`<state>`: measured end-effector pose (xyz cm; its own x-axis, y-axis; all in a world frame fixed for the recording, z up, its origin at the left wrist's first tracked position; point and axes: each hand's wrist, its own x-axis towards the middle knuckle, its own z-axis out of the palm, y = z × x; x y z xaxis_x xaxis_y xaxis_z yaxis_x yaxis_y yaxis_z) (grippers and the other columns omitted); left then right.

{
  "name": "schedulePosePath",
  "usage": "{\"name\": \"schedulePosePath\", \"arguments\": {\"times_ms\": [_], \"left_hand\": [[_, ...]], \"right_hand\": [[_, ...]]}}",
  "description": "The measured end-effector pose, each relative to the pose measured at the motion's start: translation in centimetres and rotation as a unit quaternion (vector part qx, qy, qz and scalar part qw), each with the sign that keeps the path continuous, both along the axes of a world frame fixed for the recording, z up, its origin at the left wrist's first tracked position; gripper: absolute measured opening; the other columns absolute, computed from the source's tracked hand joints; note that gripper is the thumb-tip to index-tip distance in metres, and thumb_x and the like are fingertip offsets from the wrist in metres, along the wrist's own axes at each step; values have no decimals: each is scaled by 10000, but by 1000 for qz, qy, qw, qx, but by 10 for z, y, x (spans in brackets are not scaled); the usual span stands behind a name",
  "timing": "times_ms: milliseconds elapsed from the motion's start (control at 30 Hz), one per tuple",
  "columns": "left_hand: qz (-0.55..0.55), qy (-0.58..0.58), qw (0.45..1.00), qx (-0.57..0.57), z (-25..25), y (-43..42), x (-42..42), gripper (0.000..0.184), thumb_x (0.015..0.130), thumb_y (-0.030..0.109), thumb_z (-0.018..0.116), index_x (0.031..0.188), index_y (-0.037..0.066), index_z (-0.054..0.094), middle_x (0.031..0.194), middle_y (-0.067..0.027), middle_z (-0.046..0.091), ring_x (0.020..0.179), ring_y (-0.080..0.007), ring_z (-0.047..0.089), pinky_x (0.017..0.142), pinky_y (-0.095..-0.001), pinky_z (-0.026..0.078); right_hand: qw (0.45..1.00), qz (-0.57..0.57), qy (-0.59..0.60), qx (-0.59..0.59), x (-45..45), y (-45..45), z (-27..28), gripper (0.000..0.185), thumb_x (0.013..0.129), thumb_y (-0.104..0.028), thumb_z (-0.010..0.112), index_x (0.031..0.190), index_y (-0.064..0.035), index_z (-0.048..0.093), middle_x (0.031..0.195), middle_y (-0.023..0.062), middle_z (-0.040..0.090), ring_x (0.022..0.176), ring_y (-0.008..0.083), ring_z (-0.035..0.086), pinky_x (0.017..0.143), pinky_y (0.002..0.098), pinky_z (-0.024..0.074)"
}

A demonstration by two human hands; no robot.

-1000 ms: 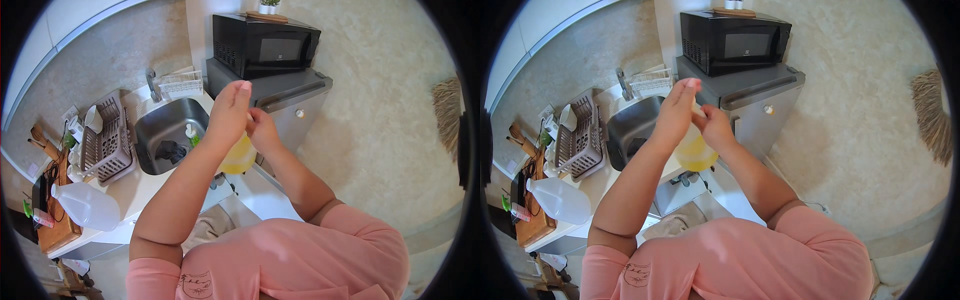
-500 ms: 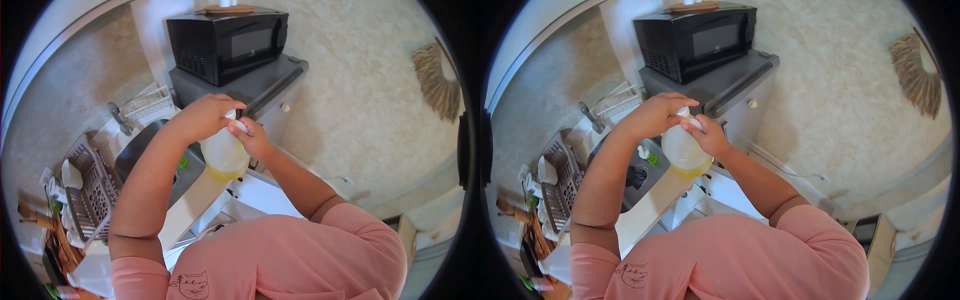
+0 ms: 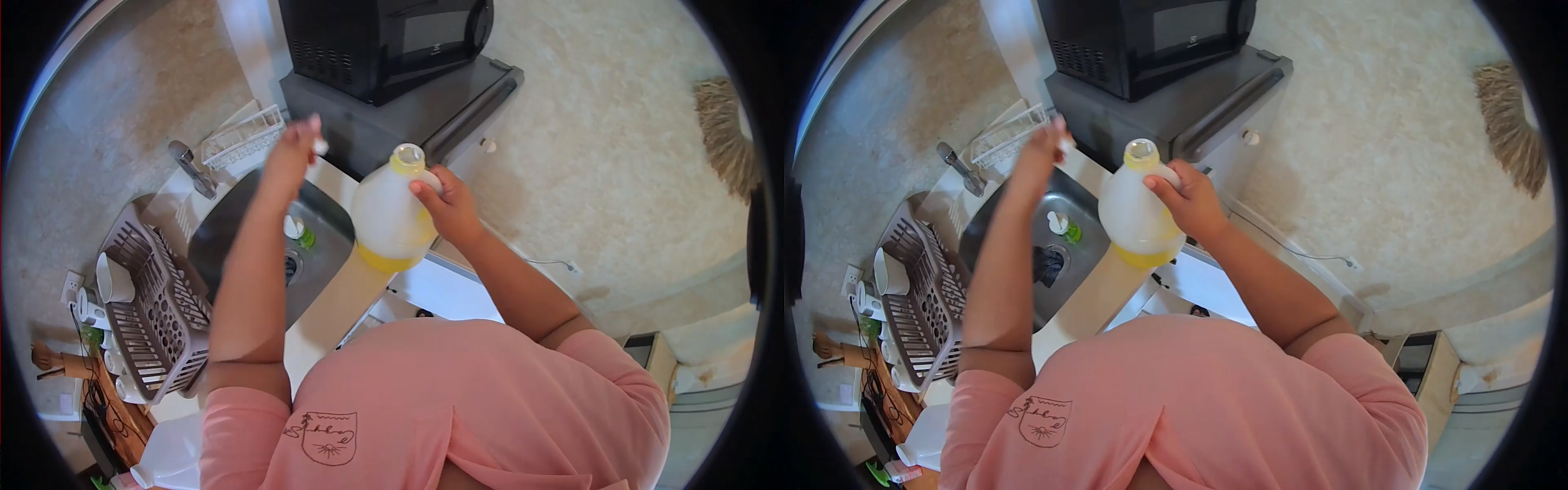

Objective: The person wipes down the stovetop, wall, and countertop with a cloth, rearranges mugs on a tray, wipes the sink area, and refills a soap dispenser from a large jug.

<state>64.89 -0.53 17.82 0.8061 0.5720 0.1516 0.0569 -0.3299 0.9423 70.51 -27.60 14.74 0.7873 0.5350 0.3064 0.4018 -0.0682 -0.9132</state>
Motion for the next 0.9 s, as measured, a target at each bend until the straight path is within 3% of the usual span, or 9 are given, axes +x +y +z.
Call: {"name": "schedulePosePath", "arguments": {"times_ms": [67, 133, 200, 300, 433, 567, 633, 767, 900], "left_hand": [[0, 20, 989, -149, -79, 6, 2, 429, 926, 429, 644, 1078, 28, 630, 936, -45, 652, 729, -143, 573, 693, -272, 481], [-9, 20, 993, -114, -152, 10, 14, 320, 892, 296, 721, 1075, 49, 633, 934, -47, 651, 725, -127, 570, 657, -263, 477], [27, 79, 996, 24, -163, -11, 20, 314, 833, 211, 783, 1059, 54, 632, 911, -49, 643, 728, -110, 567, 650, -259, 472], [44, 44, 997, 51, -173, -24, 29, 444, 707, 238, 884, 1017, 51, 626, 939, -87, 637, 720, -165, 557, 654, -317, 480], [35, 45, 994, 94, -194, -12, 35, 460, 694, 249, 874, 1044, 74, 634, 1082, -123, 644, 912, -292, 622, 822, -388, 505], [-7, 55, 991, 118, -192, -9, 32, 469, 734, 274, 839, 1100, 70, 628, 1166, -147, 618, 1079, -334, 590, 926, -401, 483], [87, -72, 961, 252, -184, -12, 25, 476, 812, 268, 770, 1200, 60, 588, 1241, -164, 565, 1179, -349, 532, 976, -404, 458], [170, -105, 955, 219, -166, 37, -28, 542, 769, 24, 606, 1302, 64, 519, 1305, -176, 492, 1186, -365, 508, 976, -428, 440], [259, 92, 961, 22, -265, 119, -84, 672, 692, -14, 631, 1344, 78, 496, 1378, -186, 457, 1220, -355, 496, 996, -411, 438]], "right_hand": [[1000, 5, 2, -6, 0, -1, 2, 395, 898, -411, 702, 907, -29, 603, 791, 77, 637, 726, 142, 594, 667, 310, 488], [1000, 6, 1, -12, 1, -2, 1, 395, 901, -413, 699, 896, -31, 598, 784, 74, 632, 720, 137, 586, 662, 306, 485], [999, -7, -11, -35, 3, -3, -2, 365, 907, -385, 700, 886, -38, 590, 778, 54, 617, 718, 121, 565, 656, 292, 476], [1000, 10, 20, 4, 2, -4, -5, 333, 912, -357, 703, 887, -48, 582, 781, 25, 603, 728, 104, 545, 655, 280, 467], [1000, 9, 17, -5, 4, -6, -8, 304, 923, -333, 697, 890, -55, 577, 791, 3, 594, 748, 89, 530, 665, 267, 459], [999, 22, 34, 23, 5, -6, -13, 289, 935, -324, 685, 885, -63, 571, 801, -4, 590, 753, 83, 520, 682, 259, 454], [998, 27, 38, 30, 5, -6, -12, 286, 937, -319, 682, 882, -63, 569, 804, -3, 589, 754, 82, 517, 686, 257, 453], [999, 32, 32, 29, 6, -7, -13, 287, 938, -319, 681, 883, -60, 570, 813, -1, 596, 757, 82, 523, 690, 259, 455], [999, 22, 25, 19, 6, -9, -14, 286, 937, -320, 682, 887, -59, 576, 818, -1, 603, 759, 82, 530, 692, 260, 457]]}}
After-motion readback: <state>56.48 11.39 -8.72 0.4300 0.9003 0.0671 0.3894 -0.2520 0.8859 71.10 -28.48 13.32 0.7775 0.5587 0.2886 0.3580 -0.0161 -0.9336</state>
